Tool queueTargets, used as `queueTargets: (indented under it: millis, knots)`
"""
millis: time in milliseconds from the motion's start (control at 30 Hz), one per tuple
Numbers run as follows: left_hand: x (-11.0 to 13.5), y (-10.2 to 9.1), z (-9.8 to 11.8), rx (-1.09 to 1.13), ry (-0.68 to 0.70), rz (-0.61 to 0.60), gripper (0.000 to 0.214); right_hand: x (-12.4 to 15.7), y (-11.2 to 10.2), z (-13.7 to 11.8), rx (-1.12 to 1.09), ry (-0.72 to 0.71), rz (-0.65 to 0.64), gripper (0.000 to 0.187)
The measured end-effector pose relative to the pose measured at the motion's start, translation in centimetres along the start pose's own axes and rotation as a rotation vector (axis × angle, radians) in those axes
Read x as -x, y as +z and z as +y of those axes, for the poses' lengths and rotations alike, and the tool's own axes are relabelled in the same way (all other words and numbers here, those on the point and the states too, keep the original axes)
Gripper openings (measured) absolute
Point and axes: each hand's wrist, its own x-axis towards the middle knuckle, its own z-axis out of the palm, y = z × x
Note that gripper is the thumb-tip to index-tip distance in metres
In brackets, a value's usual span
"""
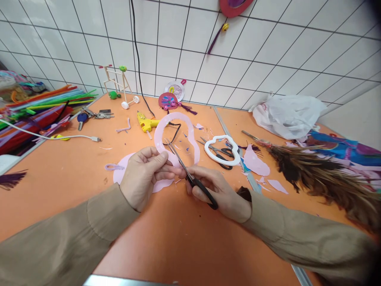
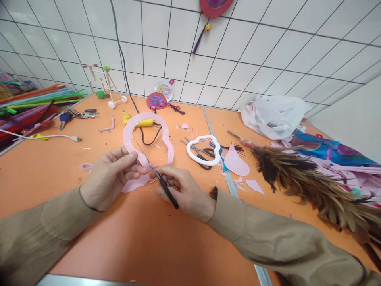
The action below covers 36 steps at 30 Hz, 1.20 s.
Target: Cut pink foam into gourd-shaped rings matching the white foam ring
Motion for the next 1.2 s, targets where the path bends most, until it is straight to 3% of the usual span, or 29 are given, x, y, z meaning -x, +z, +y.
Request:
queueTargets:
  millis: [767,1200]
  knots:
    - [0.09,0.35,0.03,0.01,-0.045,0.045,0.021,-0.07,0.0,0.19,-0.036,-0.043,-0.008,0.048]
    - [-0.29,-0.29,-0.26,-0.015,0.006,-0.006,0.03,-0.2,0.11,0.14,-0.095,-0.007,0.005,0.048]
